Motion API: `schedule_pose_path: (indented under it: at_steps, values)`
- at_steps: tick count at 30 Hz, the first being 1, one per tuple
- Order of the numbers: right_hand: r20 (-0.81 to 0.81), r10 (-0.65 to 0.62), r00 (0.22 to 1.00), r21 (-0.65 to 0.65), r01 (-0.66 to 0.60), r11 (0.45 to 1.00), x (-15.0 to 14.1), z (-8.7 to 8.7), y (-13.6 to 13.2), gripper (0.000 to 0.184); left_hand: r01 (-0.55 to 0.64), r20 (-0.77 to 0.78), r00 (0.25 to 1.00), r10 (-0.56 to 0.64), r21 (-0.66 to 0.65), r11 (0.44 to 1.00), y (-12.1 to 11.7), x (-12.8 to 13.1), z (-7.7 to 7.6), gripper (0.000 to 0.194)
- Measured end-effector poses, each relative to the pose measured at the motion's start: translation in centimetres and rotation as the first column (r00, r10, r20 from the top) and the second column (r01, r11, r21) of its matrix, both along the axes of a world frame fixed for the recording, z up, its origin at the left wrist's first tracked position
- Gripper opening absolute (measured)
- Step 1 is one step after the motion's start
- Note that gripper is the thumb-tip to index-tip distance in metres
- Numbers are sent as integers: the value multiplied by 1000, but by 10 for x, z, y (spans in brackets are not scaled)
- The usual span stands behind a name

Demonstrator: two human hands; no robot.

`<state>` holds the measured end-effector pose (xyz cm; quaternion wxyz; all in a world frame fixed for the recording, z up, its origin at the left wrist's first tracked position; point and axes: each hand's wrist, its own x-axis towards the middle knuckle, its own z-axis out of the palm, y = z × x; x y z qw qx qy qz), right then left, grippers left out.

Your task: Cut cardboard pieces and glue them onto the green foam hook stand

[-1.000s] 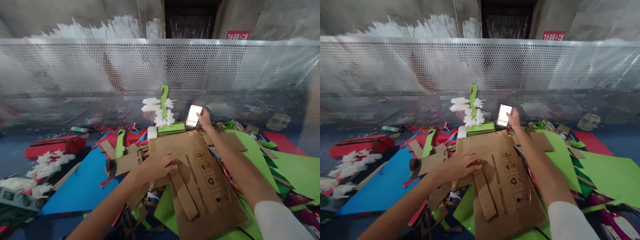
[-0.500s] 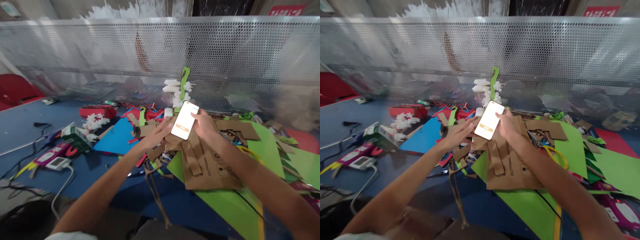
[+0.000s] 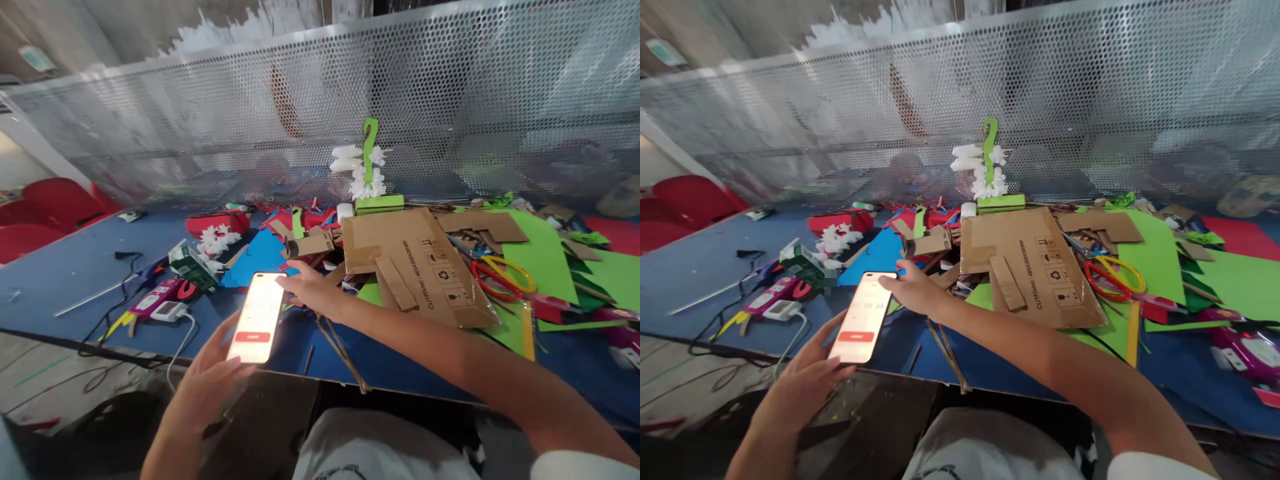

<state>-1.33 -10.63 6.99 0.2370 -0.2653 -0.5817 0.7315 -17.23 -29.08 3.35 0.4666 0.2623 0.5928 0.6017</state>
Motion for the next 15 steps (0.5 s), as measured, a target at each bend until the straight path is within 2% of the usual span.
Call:
schedule_pose_path:
  at_steps: [3,7,11,15]
  values:
    - [74,104,992,120,-113,986,4,11,-9,86,-132,-86,988,126,-63,989,-27,-19,-11,107]
    - [58,152,987,272,-162,949,30,28,-9,83,-227,-221,957,189,-159,961,-40,-48,-25,104]
    - [39,105,994,401,-112,909,86,40,2,65,-251,-384,910,157,-209,945,-34,-66,-28,91]
    - [72,-23,997,488,-15,873,151,40,19,56,-307,-590,798,121,-226,924,-22,-70,-22,72]
